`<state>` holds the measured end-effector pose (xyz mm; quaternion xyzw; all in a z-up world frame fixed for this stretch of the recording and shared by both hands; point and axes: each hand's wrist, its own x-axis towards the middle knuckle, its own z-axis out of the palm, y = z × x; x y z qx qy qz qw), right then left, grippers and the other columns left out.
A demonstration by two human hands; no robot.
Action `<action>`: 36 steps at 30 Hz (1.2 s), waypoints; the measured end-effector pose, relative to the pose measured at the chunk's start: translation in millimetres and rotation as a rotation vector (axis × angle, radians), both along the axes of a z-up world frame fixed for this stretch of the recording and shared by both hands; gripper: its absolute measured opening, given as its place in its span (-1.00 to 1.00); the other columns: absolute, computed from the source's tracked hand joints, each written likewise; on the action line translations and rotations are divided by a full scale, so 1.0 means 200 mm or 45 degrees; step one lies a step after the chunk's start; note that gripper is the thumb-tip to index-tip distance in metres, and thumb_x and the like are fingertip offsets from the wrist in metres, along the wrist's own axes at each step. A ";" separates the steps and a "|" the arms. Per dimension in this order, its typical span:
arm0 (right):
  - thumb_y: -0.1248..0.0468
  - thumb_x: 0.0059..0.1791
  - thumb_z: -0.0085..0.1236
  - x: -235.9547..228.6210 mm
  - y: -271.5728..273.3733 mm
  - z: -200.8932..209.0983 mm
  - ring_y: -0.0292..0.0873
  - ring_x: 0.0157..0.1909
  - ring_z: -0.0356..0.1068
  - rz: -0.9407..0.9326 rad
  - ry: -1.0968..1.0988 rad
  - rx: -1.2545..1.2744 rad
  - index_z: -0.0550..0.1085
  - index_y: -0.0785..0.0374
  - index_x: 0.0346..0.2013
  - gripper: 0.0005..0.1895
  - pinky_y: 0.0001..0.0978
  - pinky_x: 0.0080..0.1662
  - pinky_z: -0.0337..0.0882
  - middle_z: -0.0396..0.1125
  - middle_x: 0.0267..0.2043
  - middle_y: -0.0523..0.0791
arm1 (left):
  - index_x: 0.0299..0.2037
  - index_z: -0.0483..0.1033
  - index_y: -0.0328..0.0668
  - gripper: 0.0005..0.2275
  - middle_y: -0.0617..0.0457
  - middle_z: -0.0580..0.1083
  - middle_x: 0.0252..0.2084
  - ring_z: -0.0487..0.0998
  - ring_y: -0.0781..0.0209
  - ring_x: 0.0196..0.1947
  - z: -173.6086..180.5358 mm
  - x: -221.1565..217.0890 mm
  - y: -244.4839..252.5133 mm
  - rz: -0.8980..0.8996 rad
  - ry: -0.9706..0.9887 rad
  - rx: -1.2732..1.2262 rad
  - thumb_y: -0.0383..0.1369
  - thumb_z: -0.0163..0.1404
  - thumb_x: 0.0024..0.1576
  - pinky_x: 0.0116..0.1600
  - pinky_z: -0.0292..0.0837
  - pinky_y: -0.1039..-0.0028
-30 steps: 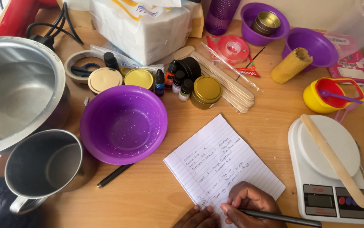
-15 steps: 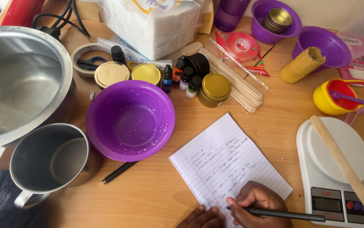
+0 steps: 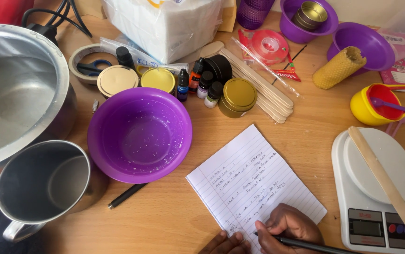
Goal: A person is planning a candle-making project by writing notes in a notebook and organizing various supplies like soy wax, fragrance oils, and containers on a workshop table.
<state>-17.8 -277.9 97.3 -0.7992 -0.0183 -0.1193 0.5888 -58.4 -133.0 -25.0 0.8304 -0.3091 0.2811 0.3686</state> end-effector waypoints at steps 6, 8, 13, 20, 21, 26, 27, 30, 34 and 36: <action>0.46 -0.34 0.27 0.02 0.03 0.02 -0.42 -0.69 0.20 -0.003 -0.133 -0.147 0.25 0.13 -0.74 -0.66 -0.72 -0.54 0.19 0.23 -0.70 -0.19 | -0.13 0.52 -0.10 -0.87 0.32 0.54 -0.11 0.55 0.42 -0.04 0.02 0.00 -0.01 0.022 0.006 -0.020 -0.33 0.04 0.16 -0.02 0.50 0.53; 0.46 -0.34 0.26 0.01 0.04 0.02 -0.41 -0.69 0.19 -0.025 -0.116 -0.151 0.24 0.13 -0.75 -0.66 -0.70 -0.54 0.19 0.21 -0.70 -0.20 | -0.13 0.53 -0.11 -0.86 0.31 0.54 -0.10 0.54 0.40 -0.03 0.01 0.00 0.00 0.002 0.048 -0.039 -0.33 0.03 0.16 -0.02 0.51 0.50; 0.45 -0.33 0.25 0.02 0.05 0.04 -0.43 -0.70 0.17 -0.021 -0.116 -0.161 0.22 0.12 -0.75 -0.65 -0.70 -0.55 0.15 0.21 -0.70 -0.21 | -0.07 0.51 -0.13 -0.84 0.29 0.53 -0.05 0.52 0.39 0.01 0.05 0.01 0.02 -0.030 0.022 0.019 -0.33 -0.02 0.21 0.02 0.48 0.51; 0.50 -0.34 0.22 0.01 0.04 0.02 -0.39 -0.72 0.17 -0.079 -0.083 -0.075 0.22 0.16 -0.75 -0.66 -0.67 -0.63 0.19 0.20 -0.70 -0.17 | -0.14 0.52 -0.06 -0.88 0.32 0.54 -0.11 0.55 0.42 -0.04 0.07 0.01 0.01 0.028 -0.017 -0.019 -0.33 0.03 0.16 -0.02 0.50 0.52; 0.49 -0.33 0.24 0.00 0.03 0.00 -0.39 -0.75 0.19 -0.080 -0.020 -0.013 0.24 0.18 -0.75 -0.67 -0.66 -0.71 0.22 0.21 -0.69 -0.16 | -0.14 0.52 -0.04 -0.88 0.32 0.54 -0.11 0.55 0.41 -0.04 0.08 0.01 0.01 0.018 0.022 -0.027 -0.33 0.04 0.15 -0.04 0.51 0.50; 0.47 -0.33 0.23 0.02 0.03 0.01 -0.39 -0.67 0.18 -0.020 -0.162 -0.152 0.21 0.14 -0.74 -0.66 -0.66 -0.53 0.21 0.20 -0.71 -0.19 | -0.21 0.54 -0.10 -0.89 0.33 0.53 -0.25 0.60 0.43 -0.16 0.17 0.03 -0.01 0.127 -0.008 -0.067 -0.34 0.09 0.11 -0.11 0.57 0.52; 0.47 -0.33 0.23 0.02 0.03 0.01 -0.38 -0.66 0.19 -0.032 -0.145 -0.151 0.21 0.15 -0.74 -0.66 -0.66 -0.55 0.22 0.20 -0.71 -0.19 | -0.23 0.53 -0.09 -0.89 0.35 0.52 -0.28 0.61 0.47 -0.20 0.19 0.03 -0.01 0.178 -0.030 -0.079 -0.34 0.10 0.09 -0.13 0.58 0.55; 0.48 -0.31 0.18 0.02 0.06 0.03 -0.38 -0.66 0.16 -0.060 -0.181 -0.190 0.19 0.13 -0.72 -0.67 -0.67 -0.52 0.19 0.17 -0.71 -0.21 | -0.26 0.53 -0.09 -0.92 0.34 0.52 -0.33 0.62 0.44 -0.23 0.26 0.04 -0.01 0.212 -0.016 -0.114 -0.35 0.08 0.08 -0.16 0.59 0.54; 0.49 -0.34 0.19 0.01 0.05 0.02 -0.37 -0.82 0.16 -0.175 -0.086 -0.115 0.18 0.17 -0.76 -0.65 -0.67 -0.72 0.18 0.18 -0.70 -0.17 | -0.23 0.53 -0.10 -0.91 0.34 0.53 -0.28 0.62 0.43 -0.19 0.24 0.04 0.00 0.157 -0.023 -0.077 -0.36 0.05 0.11 -0.13 0.57 0.54; 0.48 -0.32 0.20 0.01 0.04 0.03 -0.37 -0.66 0.20 -0.055 -0.136 -0.153 0.19 0.16 -0.72 -0.67 -0.64 -0.55 0.21 0.20 -0.69 -0.19 | -0.24 0.53 -0.10 -0.91 0.36 0.52 -0.31 0.62 0.45 -0.22 0.26 0.04 -0.01 0.187 -0.003 -0.091 -0.35 0.05 0.10 -0.14 0.59 0.54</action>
